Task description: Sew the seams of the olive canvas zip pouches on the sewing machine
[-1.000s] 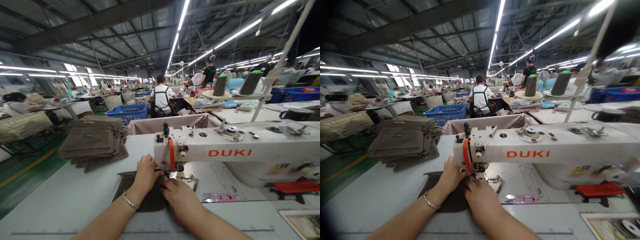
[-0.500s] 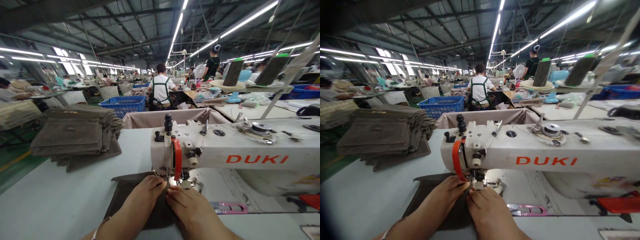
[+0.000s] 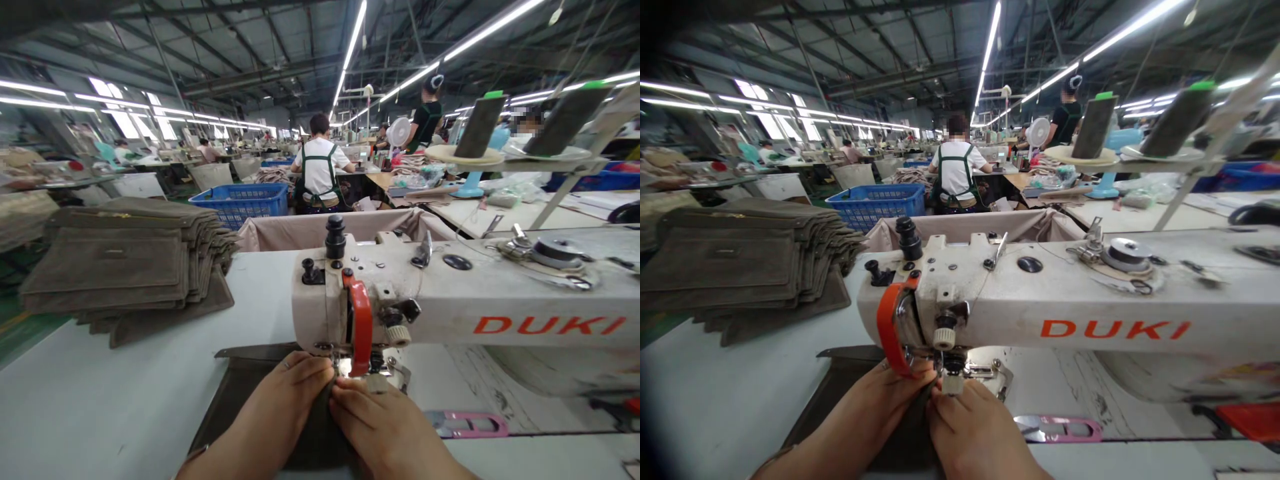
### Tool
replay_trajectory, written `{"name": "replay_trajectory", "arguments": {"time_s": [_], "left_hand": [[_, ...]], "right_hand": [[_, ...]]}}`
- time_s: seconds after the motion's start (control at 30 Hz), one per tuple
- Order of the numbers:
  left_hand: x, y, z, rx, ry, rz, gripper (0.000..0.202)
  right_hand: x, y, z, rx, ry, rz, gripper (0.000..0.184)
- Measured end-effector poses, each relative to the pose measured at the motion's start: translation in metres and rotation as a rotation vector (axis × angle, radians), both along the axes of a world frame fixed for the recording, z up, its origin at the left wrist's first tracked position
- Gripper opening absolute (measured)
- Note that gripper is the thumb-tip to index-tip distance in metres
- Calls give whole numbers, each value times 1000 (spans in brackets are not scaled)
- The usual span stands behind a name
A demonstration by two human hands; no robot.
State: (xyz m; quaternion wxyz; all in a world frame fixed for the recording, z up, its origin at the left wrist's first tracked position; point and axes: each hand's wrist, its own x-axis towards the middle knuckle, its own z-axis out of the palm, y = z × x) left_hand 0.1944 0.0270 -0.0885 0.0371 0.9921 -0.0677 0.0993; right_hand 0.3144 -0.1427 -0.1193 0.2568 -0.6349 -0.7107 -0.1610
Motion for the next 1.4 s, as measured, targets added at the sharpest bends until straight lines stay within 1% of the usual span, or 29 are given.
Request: {"name": "replay_trajectory", "arguments": {"time_s": [0.17,0.3,0.37,0.5,0.57,0.63,0.67,0.73,0.77,0.8,0.83,0.87,0.9,0.93,0.97,1.0,1.07,1.1,1.13,1.17,1.23,1.33,1.4], "left_hand": [[-2,-1,-1,-22,-16,5,51],[-1,-1,3,17,23,9,50],[0,-2,2,29,10,8,49],[0,-4,-2,11,-20,-25,45],[0,-4,-1,8,-15,-34,43],[-1,-2,4,6,-2,-41,42],[-2,-1,8,-6,14,-43,42],[-7,1,17,-56,50,-50,40],[-10,1,21,-86,64,-50,43],[-15,1,25,-112,72,-51,50],[-19,-1,28,-127,78,-60,57],[-23,-3,30,-126,74,-79,59],[-26,-7,30,-113,58,-106,55],[-28,-11,29,-97,41,-127,46],[-29,-15,27,-85,14,-140,39],[-29,-20,24,-82,-24,-131,34],[-28,-26,17,-99,-108,-74,34],[-27,-27,14,-115,-138,-56,35],[-26,-27,12,-143,-151,-41,36],[-26,-26,11,-180,-148,-29,37],[-27,-21,12,-258,-114,0,38],[-31,-14,14,-335,-97,41,39],[-31,-14,13,-305,-119,12,42]], "right_hand": [[0,0,-1,20,-19,-11,26],[-1,-1,6,-36,-25,-35,26],[-1,-1,7,-64,-33,-42,26],[-4,-1,-1,-41,-32,-17,24],[-4,0,-4,-12,9,-6,23],[-2,-1,2,12,79,2,24],[1,-4,9,5,110,19,24],[10,-15,28,-88,163,61,28],[15,-22,39,-186,185,83,35],[21,-29,49,-291,213,66,44],[27,-36,57,-352,231,34,53],[32,-41,62,-386,246,-7,59],[36,-43,64,-412,269,-58,60],[40,-43,63,-423,294,-110,58],[42,-41,59,-425,318,-178,51],[43,-36,53,-419,337,-255,41],[43,-25,39,-385,346,-391,19],[42,-21,34,-363,332,-431,13],[39,-18,30,-338,317,-440,8],[37,-17,29,-314,308,-412,5],[31,-21,34,-267,333,-277,5],[22,-30,48,-227,419,-3,16],[16,-31,53,-230,421,150,26]]}}
